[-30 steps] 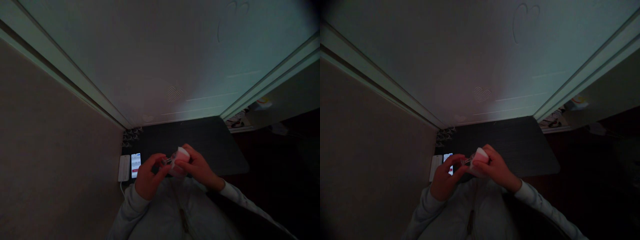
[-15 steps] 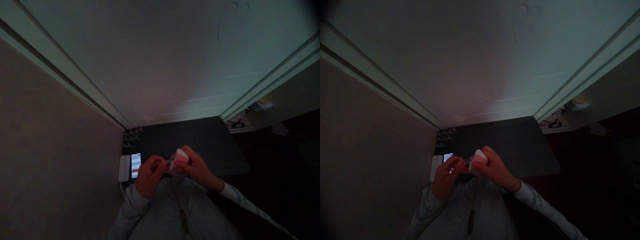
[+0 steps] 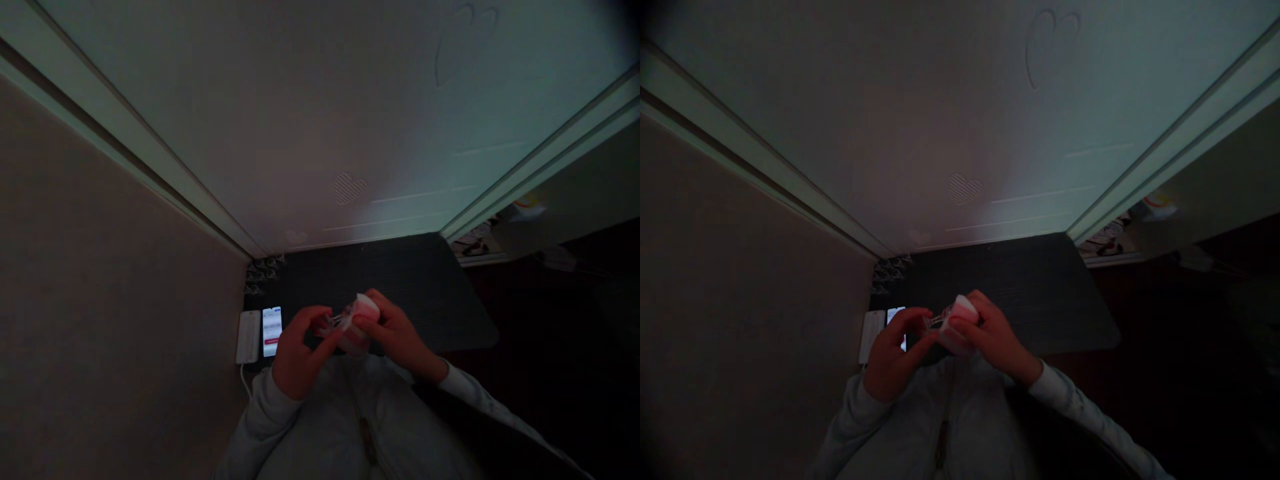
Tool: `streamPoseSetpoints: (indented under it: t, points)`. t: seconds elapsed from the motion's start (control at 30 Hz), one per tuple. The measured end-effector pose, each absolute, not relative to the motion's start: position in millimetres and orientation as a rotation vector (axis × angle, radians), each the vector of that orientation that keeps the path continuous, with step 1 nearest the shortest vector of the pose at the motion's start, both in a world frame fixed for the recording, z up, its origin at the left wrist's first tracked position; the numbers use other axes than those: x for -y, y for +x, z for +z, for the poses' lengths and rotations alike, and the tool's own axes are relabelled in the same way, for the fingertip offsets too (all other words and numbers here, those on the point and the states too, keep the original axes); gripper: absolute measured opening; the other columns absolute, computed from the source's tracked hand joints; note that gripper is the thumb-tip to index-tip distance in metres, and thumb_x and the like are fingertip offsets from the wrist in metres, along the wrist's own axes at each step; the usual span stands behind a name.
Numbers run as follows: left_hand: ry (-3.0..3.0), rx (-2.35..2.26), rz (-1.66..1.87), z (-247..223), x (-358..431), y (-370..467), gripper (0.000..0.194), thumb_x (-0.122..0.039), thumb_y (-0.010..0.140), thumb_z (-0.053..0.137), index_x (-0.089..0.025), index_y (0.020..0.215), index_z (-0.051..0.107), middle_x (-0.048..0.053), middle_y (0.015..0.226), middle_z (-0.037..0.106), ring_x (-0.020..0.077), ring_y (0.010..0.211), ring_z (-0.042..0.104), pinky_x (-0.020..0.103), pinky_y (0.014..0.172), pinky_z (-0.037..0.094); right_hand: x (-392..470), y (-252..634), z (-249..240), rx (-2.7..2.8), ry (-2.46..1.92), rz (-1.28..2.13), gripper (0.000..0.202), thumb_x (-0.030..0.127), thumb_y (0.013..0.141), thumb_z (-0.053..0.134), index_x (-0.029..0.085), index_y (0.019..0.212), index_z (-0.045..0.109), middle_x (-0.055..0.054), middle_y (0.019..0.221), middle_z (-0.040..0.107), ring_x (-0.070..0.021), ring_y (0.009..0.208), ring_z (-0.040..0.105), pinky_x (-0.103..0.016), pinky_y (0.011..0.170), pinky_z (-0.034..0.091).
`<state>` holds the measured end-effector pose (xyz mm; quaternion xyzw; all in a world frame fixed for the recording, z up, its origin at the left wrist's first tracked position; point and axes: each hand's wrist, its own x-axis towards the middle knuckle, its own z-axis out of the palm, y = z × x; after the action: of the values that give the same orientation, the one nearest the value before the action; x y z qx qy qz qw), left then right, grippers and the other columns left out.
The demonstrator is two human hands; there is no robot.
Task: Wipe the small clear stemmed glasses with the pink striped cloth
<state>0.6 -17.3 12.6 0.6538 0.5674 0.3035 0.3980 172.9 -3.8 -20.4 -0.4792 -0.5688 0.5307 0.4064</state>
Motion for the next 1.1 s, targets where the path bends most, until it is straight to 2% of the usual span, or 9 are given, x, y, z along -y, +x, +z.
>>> streamPoseSetpoints:
  t: [0.43,0.6,0.7,0.83,1.1]
  points:
    - [1.483,-1.569,0.697,15.2,16.5,0.6,0.018,-0.032,0.073,0.054,-0.018,0.085,0.055,0.0,0.072,0.064,0.0132,0.067,0.058,0.023,0.058,0.044,3.7,172.3,-14.2,1.536,-1.223,1.286,0.009,0.026,0.072,0.057,0.018,0.068,0.056,0.002,0.07,0.042,-0.0121,0.065,0.044,-0.024,0.057,0.036]
    - [1.511,-1.523,0.652,14.8,16.1,0.3,0.017,-0.034,0.077,0.049,-0.017,0.077,0.054,-0.001,0.065,0.061,0.0126,0.063,0.057,0.023,0.057,0.042,4.6,171.7,-16.0,1.512,-1.219,1.323,0.01,0.027,0.073,0.056,0.018,0.07,0.055,0.002,0.07,0.041,-0.0114,0.064,0.044,-0.023,0.057,0.036]
    - [1.546,-1.504,0.751,11.9,16.7,0.7,0.018,-0.031,0.075,0.051,-0.017,0.088,0.052,0.001,0.073,0.061,0.0124,0.066,0.055,0.024,0.06,0.043,5.1,171.4,-18.9,1.456,-1.229,1.35,0.009,0.027,0.073,0.056,0.018,0.072,0.054,0.002,0.072,0.042,-0.0114,0.064,0.045,-0.023,0.057,0.037]
    - [1.615,-1.451,0.83,9.8,18.0,0.7,0.038,-0.025,0.07,0.059,-0.019,0.105,0.047,0.004,0.089,0.06,0.0133,0.072,0.055,0.027,0.067,0.045,4.0,172.5,-20.8,1.388,-1.234,1.369,0.01,0.028,0.074,0.054,0.018,0.071,0.053,0.002,0.071,0.043,-0.0113,0.064,0.045,-0.022,0.057,0.037]
    - [1.709,-1.496,0.771,12.0,17.2,0.5,0.028,-0.026,0.07,0.059,-0.02,0.097,0.054,0.003,0.083,0.062,0.0135,0.07,0.056,0.026,0.064,0.046,3.6,174.8,-25.4,1.372,-1.214,1.368,0.012,0.029,0.076,0.053,0.018,0.07,0.053,0.002,0.072,0.043,-0.0115,0.065,0.045,-0.023,0.058,0.038]
